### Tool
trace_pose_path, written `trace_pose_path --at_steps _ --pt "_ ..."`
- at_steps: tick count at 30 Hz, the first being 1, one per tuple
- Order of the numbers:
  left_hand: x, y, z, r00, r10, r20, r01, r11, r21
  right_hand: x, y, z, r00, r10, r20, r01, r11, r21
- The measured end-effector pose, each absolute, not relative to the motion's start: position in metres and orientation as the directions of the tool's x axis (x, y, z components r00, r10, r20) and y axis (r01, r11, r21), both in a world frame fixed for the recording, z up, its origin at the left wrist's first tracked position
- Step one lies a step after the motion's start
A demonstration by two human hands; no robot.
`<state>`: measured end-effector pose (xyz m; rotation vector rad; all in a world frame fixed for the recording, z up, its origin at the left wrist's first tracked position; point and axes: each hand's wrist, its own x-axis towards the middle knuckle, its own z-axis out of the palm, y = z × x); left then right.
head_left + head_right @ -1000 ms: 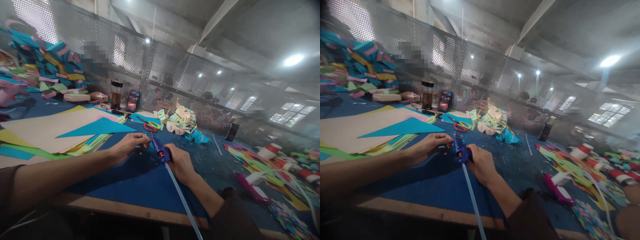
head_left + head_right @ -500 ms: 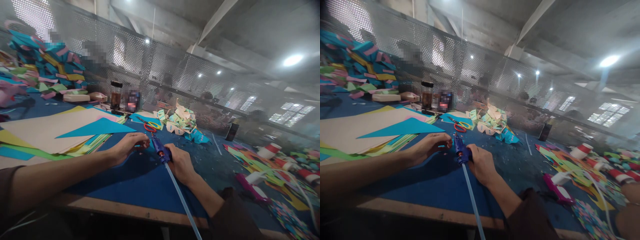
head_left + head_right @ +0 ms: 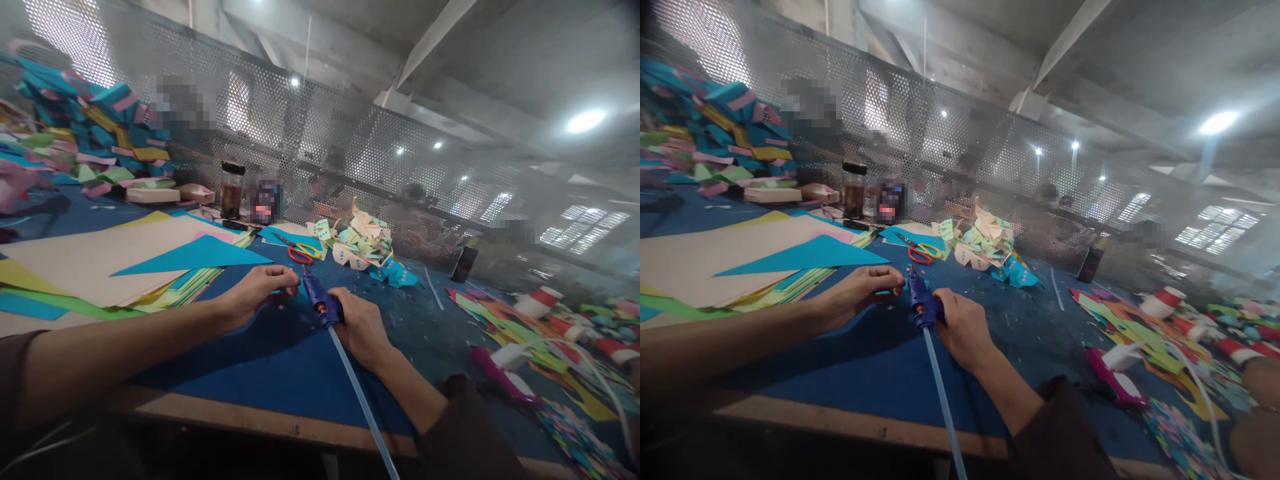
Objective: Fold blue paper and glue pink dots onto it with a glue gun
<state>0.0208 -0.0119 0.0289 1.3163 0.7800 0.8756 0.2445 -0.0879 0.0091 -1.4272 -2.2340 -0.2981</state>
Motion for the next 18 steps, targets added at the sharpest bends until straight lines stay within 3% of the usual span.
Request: trace_pose_path --at_steps 18 --pt "0.0202 -0.0142 0.0335 0.422 0.881 0.215 -0.104 -0.189 0.977 0.2426 -0.0889 0.0107 -0.357 0.792 0.496 0.909 0.417 -0.013"
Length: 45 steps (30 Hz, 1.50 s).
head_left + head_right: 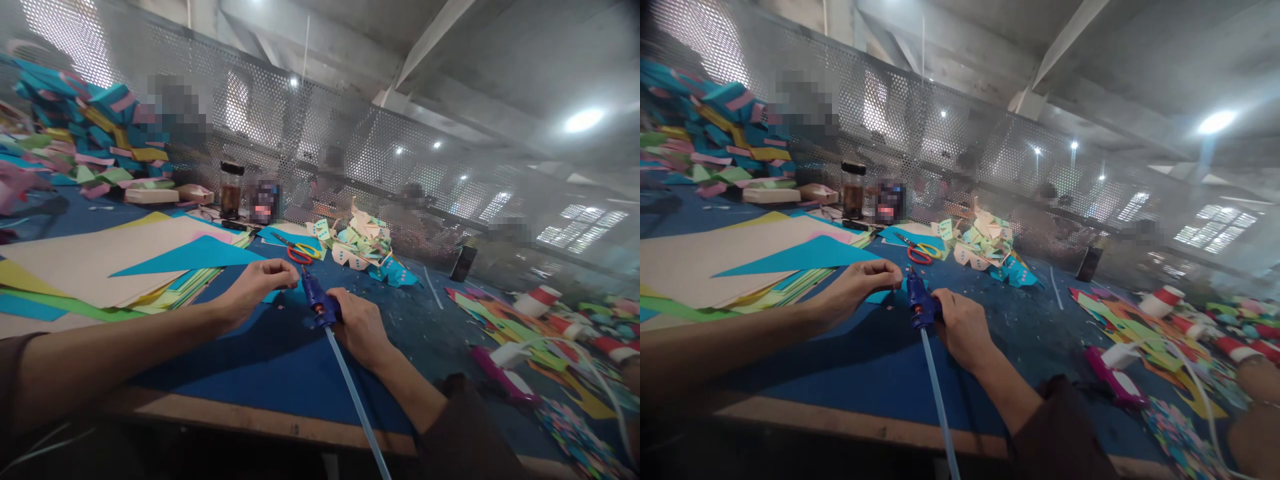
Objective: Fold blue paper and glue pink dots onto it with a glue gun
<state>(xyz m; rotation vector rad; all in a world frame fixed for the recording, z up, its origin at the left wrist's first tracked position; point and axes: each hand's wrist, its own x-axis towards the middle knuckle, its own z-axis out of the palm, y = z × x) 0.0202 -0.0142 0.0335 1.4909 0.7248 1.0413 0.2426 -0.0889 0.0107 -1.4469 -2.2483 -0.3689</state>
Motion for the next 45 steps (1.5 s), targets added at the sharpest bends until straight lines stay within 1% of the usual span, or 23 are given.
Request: trace_pose_path --at_steps 5,9,12,18,24,29,34,38,41,45 --pt "0.019 -0.013 0.032 0.381 0.869 0.314 0.015 -0.346 0.938 0.242 -0.090 0.012 -0.366 0.788 0.495 0.905 0.425 -0.007" --pt "0.017 -0.012 0.030 0.382 0.817 0.431 0.064 -0.489 0.870 0.242 -0.089 0.013 -0.366 0.796 0.483 0.907 0.420 -0.005" --pt "0.017 -0.011 0.029 0.397 0.778 0.486 0.096 -0.563 0.821 0.241 -0.089 0.013 -0.367 0.797 0.480 0.908 0.420 -0.001" --pt "0.018 -0.014 0.032 0.384 0.779 0.495 0.142 -0.580 0.802 0.240 -0.090 0.013 -0.370 0.797 0.478 0.909 0.417 0.009" --pt "0.017 -0.016 0.036 0.355 0.767 0.535 0.116 -0.604 0.789 0.241 -0.090 0.012 -0.366 0.799 0.477 0.911 0.413 0.007" --pt "0.016 -0.015 0.039 0.314 0.799 0.513 0.076 -0.560 0.825 0.242 -0.089 0.010 -0.349 0.808 0.474 0.912 0.409 -0.025" --pt "0.016 -0.013 0.040 0.310 0.847 0.432 0.021 -0.461 0.887 0.243 -0.087 0.010 -0.299 0.800 0.521 0.909 0.405 -0.100" --pt "0.018 -0.007 0.037 0.353 0.880 0.317 -0.027 -0.329 0.944 0.244 -0.086 0.009 -0.244 0.795 0.555 0.903 0.395 -0.168" --pt "0.020 -0.007 0.032 0.400 0.886 0.235 -0.079 -0.222 0.972 0.245 -0.084 0.007 -0.221 0.786 0.577 0.905 0.386 -0.180" --pt "0.021 -0.012 0.029 0.490 0.858 0.152 -0.132 -0.099 0.986 0.245 -0.084 0.006 -0.204 0.781 0.590 0.907 0.378 -0.186"
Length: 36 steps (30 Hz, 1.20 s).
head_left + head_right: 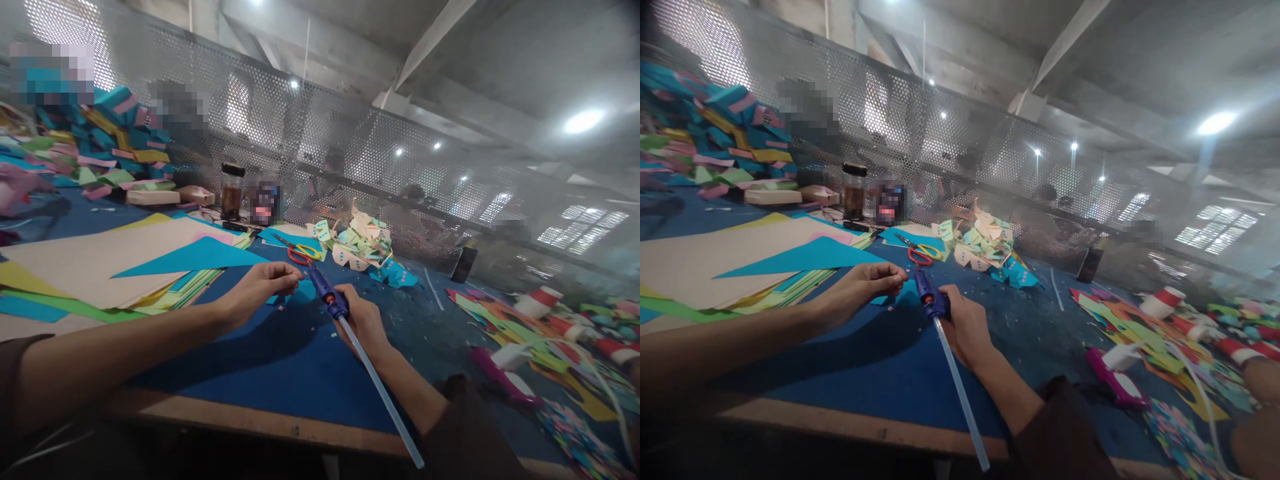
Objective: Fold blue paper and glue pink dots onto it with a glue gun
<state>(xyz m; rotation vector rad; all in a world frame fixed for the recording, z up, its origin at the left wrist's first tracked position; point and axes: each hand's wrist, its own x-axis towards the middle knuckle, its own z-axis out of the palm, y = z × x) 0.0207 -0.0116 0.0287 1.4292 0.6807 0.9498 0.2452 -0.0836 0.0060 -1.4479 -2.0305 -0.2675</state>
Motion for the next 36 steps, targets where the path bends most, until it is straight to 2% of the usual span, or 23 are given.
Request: trace_pose_path --at_steps 8,13,17,20,26,29,32,36 --pt "0.022 -0.012 0.028 0.530 0.847 0.039 -0.145 0.045 0.988 0.241 -0.089 0.014 -0.257 0.792 0.554 0.890 0.417 -0.184" --pt "0.021 -0.011 0.028 0.538 0.839 0.082 -0.125 -0.017 0.992 0.241 -0.089 0.014 -0.271 0.787 0.554 0.893 0.420 -0.160" --pt "0.021 -0.014 0.031 0.532 0.843 0.079 -0.116 -0.020 0.993 0.243 -0.087 0.009 -0.231 0.789 0.569 0.890 0.407 -0.204" --pt "0.021 -0.014 0.031 0.554 0.832 0.043 -0.164 0.059 0.985 0.242 -0.085 0.006 -0.159 0.814 0.558 0.870 0.383 -0.310" --pt "0.022 -0.009 0.024 0.614 0.788 0.031 -0.245 0.153 0.957 0.236 -0.083 0.004 -0.020 0.901 0.434 0.666 0.336 -0.666" --pt "0.022 -0.010 0.022 0.621 0.784 0.007 -0.251 0.191 0.949 0.234 -0.080 0.001 0.033 0.920 0.391 0.566 0.305 -0.766" --pt "0.023 -0.012 0.024 0.603 0.798 -0.015 -0.252 0.208 0.945 0.233 -0.079 0.002 0.038 0.957 0.286 0.428 0.243 -0.870" --pt "0.023 -0.013 0.026 0.592 0.806 -0.014 -0.247 0.198 0.949 0.231 -0.079 0.009 0.000 0.969 0.248 0.275 0.239 -0.931"
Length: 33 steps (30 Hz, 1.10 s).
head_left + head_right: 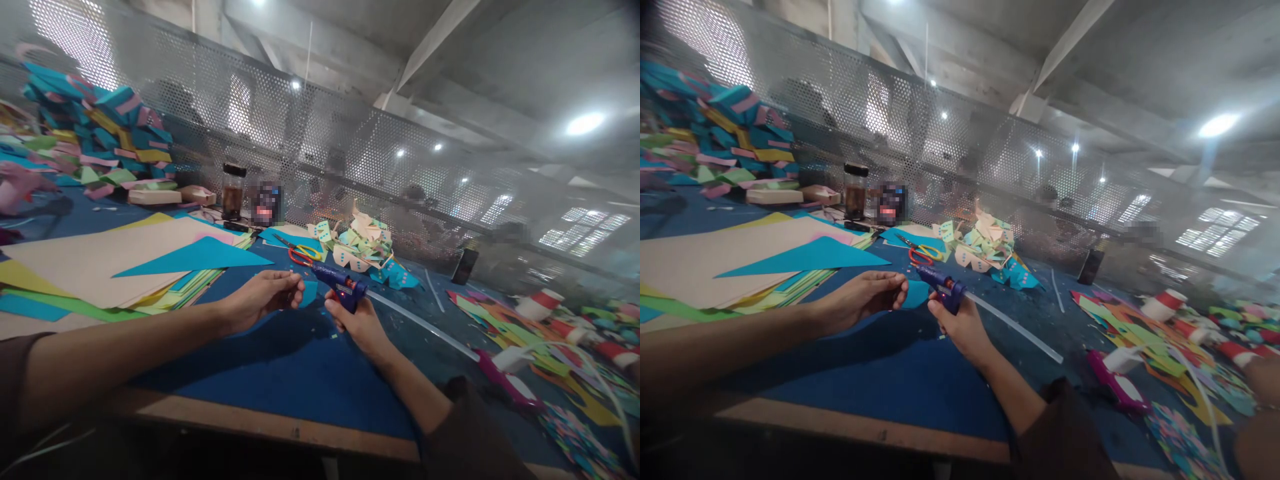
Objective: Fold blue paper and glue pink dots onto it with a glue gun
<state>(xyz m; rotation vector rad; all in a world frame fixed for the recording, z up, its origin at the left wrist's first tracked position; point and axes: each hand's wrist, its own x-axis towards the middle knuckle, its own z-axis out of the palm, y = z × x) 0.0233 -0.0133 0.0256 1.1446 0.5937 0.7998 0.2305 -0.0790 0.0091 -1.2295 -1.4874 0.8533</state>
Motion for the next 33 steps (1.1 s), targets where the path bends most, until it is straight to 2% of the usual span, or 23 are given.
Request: trace_pose_path --at_steps 6,10,13,16,19,22,25,28,33 --pt "0.022 -0.011 0.022 0.587 0.810 0.017 -0.202 0.126 0.971 0.230 -0.079 0.010 -0.040 0.970 0.239 0.205 0.243 -0.948" --pt "0.022 -0.012 0.024 0.573 0.819 -0.015 -0.192 0.152 0.969 0.232 -0.078 0.006 -0.056 0.967 0.250 0.204 0.256 -0.945" --pt "0.022 -0.014 0.027 0.568 0.821 -0.058 -0.202 0.207 0.957 0.234 -0.077 0.002 -0.037 0.968 0.250 0.249 0.251 -0.935" --pt "0.022 -0.014 0.029 0.576 0.814 -0.068 -0.217 0.233 0.948 0.234 -0.078 -0.001 0.008 0.959 0.284 0.396 0.258 -0.881" --pt "0.023 -0.014 0.027 0.598 0.800 -0.041 -0.241 0.228 0.943 0.233 -0.081 0.000 0.015 0.920 0.392 0.577 0.312 -0.755" --pt "0.024 -0.013 0.025 0.610 0.792 -0.027 -0.251 0.225 0.942 0.233 -0.085 0.004 -0.028 0.905 0.425 0.691 0.325 -0.645" --pt "0.024 -0.013 0.025 0.606 0.794 -0.044 -0.222 0.222 0.949 0.236 -0.087 0.008 -0.109 0.873 0.476 0.809 0.356 -0.468" --pt "0.023 -0.015 0.027 0.600 0.798 -0.056 -0.197 0.215 0.956 0.241 -0.088 0.011 -0.228 0.812 0.538 0.873 0.415 -0.256" --pt "0.024 -0.016 0.026 0.576 0.817 -0.037 -0.152 0.151 0.977 0.245 -0.089 0.012 -0.317 0.755 0.574 0.916 0.400 -0.020"
